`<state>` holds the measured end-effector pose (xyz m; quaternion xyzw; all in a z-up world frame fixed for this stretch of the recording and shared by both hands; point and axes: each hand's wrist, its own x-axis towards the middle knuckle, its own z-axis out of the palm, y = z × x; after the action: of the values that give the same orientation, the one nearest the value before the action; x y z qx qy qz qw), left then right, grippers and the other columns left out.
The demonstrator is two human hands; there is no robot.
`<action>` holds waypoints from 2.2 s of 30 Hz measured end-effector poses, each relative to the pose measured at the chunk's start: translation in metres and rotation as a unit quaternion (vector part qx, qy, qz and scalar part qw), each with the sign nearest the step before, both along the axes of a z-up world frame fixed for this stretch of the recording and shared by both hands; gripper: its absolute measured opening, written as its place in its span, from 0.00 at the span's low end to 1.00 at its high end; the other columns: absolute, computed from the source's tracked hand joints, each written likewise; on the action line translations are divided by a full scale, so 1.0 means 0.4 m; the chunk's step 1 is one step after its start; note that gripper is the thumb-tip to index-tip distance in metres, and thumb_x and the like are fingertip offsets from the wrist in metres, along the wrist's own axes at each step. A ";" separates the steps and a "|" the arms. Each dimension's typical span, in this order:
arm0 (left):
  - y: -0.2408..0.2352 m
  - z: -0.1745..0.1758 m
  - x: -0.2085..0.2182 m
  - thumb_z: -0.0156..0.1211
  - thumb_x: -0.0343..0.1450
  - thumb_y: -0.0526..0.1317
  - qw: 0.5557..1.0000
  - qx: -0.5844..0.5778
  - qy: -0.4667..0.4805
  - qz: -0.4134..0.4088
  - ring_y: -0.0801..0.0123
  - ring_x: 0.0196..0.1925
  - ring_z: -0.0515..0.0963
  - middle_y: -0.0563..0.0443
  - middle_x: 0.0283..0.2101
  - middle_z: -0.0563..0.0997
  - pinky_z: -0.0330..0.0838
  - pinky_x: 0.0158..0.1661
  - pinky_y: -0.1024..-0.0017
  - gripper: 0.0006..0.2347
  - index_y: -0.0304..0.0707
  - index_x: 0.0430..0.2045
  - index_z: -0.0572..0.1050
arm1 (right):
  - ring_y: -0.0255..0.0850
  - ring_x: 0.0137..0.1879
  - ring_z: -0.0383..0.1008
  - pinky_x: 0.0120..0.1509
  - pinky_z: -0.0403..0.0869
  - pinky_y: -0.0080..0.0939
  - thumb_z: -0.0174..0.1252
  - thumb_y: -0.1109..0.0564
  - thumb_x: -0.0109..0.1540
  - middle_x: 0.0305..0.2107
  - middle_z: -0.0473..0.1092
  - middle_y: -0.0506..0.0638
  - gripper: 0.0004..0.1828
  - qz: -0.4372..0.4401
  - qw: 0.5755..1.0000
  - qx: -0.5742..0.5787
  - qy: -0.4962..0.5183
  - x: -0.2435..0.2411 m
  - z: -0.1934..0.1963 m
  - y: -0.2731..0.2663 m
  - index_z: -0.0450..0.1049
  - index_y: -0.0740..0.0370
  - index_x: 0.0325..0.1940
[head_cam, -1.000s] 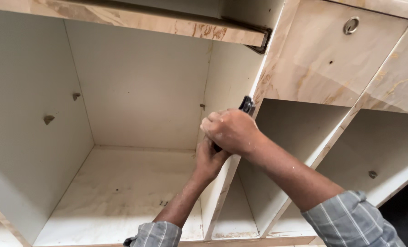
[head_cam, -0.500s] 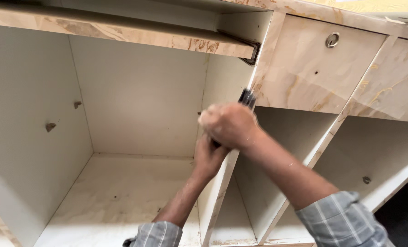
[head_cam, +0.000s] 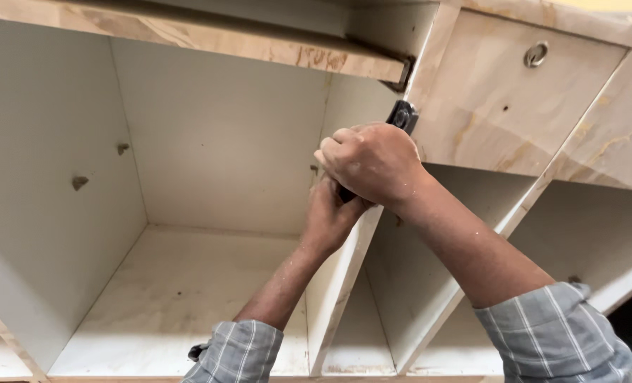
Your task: The person smooths the edges and corners of a wooden cabinet using a hand plane. They work on the vertical edges and horizontal joints, removing material to create a smooth finish.
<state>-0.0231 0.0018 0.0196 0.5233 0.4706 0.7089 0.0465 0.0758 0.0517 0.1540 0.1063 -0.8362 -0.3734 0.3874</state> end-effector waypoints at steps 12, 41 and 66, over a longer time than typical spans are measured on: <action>-0.074 -0.225 0.026 0.67 0.70 0.34 0.998 0.005 -0.051 -0.044 0.63 0.48 0.84 0.40 0.43 0.84 0.80 0.48 0.65 0.15 0.23 0.47 0.73 | 0.47 0.32 0.78 0.34 0.76 0.47 0.58 0.55 0.53 0.24 0.72 0.50 0.04 0.033 0.990 -0.098 -0.100 -0.027 -0.238 -0.029 0.70 0.55 0.26; -0.115 -0.372 0.066 0.63 0.70 0.31 0.994 0.012 -0.089 -0.062 0.64 0.52 0.81 0.43 0.49 0.79 0.79 0.50 0.68 0.17 0.29 0.52 0.68 | 0.45 0.31 0.78 0.36 0.77 0.46 0.59 0.56 0.56 0.25 0.71 0.49 0.04 0.010 0.984 -0.107 -0.144 -0.010 -0.357 -0.087 0.71 0.56 0.32; 0.051 -0.137 -0.032 0.67 0.71 0.34 0.997 0.070 0.006 -0.029 0.66 0.43 0.82 0.44 0.42 0.81 0.80 0.43 0.68 0.14 0.29 0.47 0.70 | 0.38 0.28 0.75 0.28 0.74 0.40 0.59 0.54 0.65 0.23 0.70 0.46 0.10 -0.061 0.997 0.002 -0.055 -0.011 -0.103 0.062 0.70 0.53 0.29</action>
<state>-0.0361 0.0223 -0.0353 0.5428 0.4050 0.7353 0.0273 0.0713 0.0764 0.1128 0.0765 -0.8605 -0.3918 0.3167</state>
